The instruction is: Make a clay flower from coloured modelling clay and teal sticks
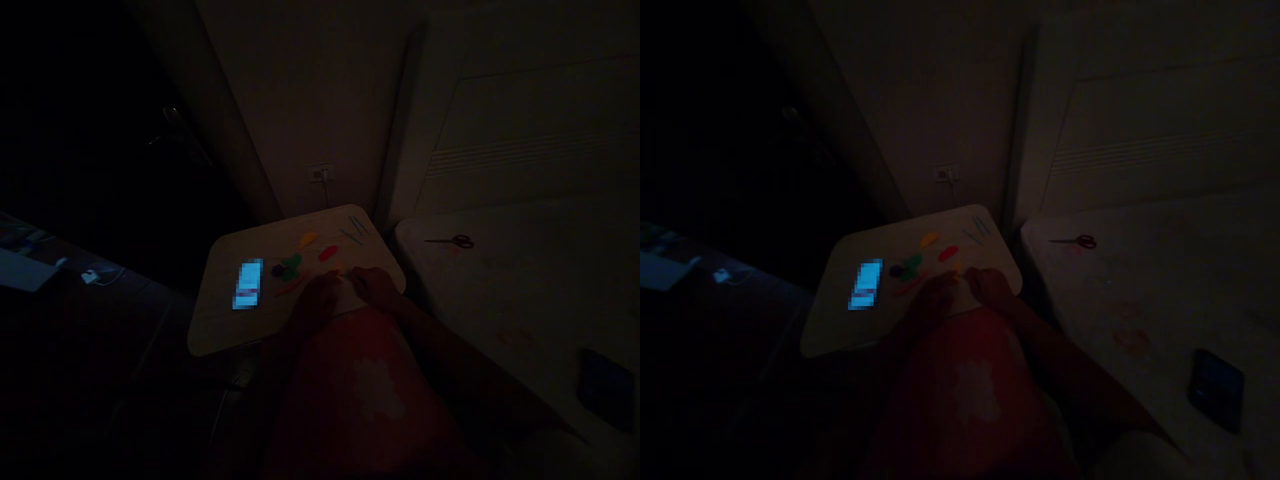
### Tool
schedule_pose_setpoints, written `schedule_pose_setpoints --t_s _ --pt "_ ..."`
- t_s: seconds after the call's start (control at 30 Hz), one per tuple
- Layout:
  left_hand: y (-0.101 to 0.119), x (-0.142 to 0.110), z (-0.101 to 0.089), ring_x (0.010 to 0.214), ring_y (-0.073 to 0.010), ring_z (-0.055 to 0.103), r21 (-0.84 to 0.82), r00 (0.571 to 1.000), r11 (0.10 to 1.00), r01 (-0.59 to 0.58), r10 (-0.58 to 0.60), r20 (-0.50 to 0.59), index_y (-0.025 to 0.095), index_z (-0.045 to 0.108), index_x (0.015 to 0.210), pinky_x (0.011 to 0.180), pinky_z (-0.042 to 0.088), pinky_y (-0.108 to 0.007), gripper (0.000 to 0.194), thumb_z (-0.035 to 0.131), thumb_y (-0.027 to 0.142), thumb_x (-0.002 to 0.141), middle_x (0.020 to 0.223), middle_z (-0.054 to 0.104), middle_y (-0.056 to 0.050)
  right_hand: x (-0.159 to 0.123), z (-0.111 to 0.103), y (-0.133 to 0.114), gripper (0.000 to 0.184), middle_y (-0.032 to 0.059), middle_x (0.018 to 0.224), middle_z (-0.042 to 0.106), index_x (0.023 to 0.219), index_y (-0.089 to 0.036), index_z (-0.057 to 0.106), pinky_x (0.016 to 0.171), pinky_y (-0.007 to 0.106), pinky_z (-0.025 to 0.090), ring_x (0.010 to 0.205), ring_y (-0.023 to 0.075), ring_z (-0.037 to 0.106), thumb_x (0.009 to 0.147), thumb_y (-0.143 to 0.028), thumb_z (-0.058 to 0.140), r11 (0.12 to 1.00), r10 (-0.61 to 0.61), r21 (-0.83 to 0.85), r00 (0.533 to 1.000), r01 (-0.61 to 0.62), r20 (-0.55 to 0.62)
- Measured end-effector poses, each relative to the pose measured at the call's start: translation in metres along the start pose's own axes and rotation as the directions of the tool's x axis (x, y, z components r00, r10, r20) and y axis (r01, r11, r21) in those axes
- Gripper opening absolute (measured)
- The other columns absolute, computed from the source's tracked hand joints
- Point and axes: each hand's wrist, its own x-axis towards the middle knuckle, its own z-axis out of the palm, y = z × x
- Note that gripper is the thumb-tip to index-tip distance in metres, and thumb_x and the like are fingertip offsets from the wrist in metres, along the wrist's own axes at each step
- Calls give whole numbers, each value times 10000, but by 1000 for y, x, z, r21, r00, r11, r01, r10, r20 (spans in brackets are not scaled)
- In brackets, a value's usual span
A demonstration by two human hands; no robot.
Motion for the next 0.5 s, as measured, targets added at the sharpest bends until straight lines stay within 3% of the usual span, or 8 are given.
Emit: schedule_pose_setpoints --t_s 0.5 --pt "0 0 1 1480 -249 389 77 999 997 -18 16 33 217 499 1454 1240 342 -495 505 496 172 951 1598 425 -91 -3 3 -5 342 107 936 779 1042 -187 697 684 281 368 812 213 710 1043 -329 386 1000 -14 20 1000 14 -9"
